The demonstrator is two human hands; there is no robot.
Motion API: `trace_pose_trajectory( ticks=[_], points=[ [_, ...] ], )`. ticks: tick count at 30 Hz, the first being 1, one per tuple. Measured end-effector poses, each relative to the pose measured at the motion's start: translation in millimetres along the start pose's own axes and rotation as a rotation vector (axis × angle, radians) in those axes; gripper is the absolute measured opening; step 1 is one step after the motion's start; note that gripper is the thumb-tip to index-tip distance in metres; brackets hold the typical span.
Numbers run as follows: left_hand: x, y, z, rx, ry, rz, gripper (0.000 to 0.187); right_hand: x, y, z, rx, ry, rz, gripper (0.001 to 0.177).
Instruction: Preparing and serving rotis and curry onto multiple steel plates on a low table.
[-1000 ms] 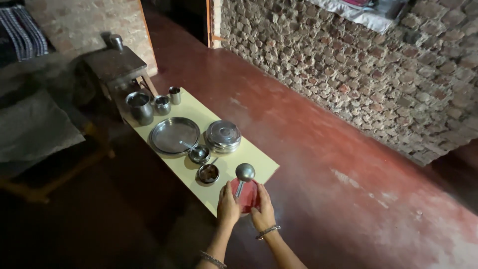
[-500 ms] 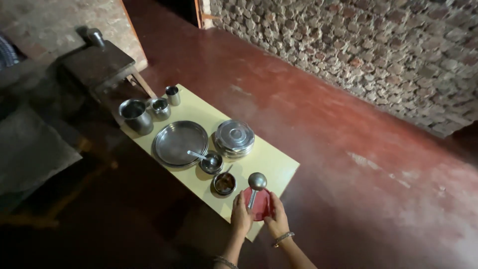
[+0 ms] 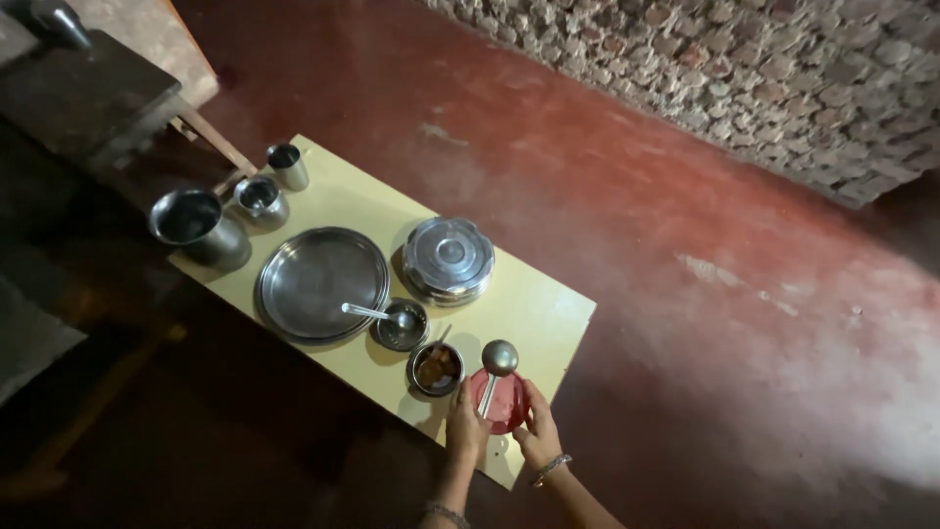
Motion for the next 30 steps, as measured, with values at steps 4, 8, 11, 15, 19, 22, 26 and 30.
trace_pose_trajectory(
  ticks=[4, 8, 11, 15, 19, 22, 26, 30],
  points=[
    [-4, 10, 12, 0.004, -0.051, 0.058, 0.09, -7, 2, -6, 0.074, 0.013, -0.045, 0.1],
    [-23, -39, -21, -0.01, -0.048, 0.019, 0.089, -10, 21, -8, 0.046, 0.02, -0.07, 0.101],
    [-29, -51, -32, -0.033, -0.016, -0.049, 0.083, -10, 36, -6, 0.012, 0.015, -0.008, 0.103],
    [-19, -17, -11, -0.053, -0.138, 0.104, 0.085, -9, 31, -5, 0.066, 0.017, -0.039, 0.103],
    [-21, -23, -16, -0.054, -0.125, 0.062, 0.084, -9, 39, -4, 0.097, 0.006, 0.054, 0.106],
    [-21, -19, -11, -0.043, -0.196, 0.108, 0.086, -10, 32, -8, 0.098, 0.011, 0.067, 0.107],
    [-19, -15, -9, -0.011, -0.181, 0.103, 0.081, -9, 31, -6, 0.251, 0.031, -0.037, 0.104],
    [-22, -15, -23, -0.204, -0.093, 0.004, 0.074, -9, 4, -7, 0.486, 0.052, -0.101, 0.098]
  ],
)
Point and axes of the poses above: each hand's wrist, its own x-axis away from the middle knuckle, its own z-axis out of the back of the hand, y = z × x, the point moved 3 cm from there along -x, towards the middle knuckle, and after that the axes turned 13 degrees about -y, right-handed, at the moved point
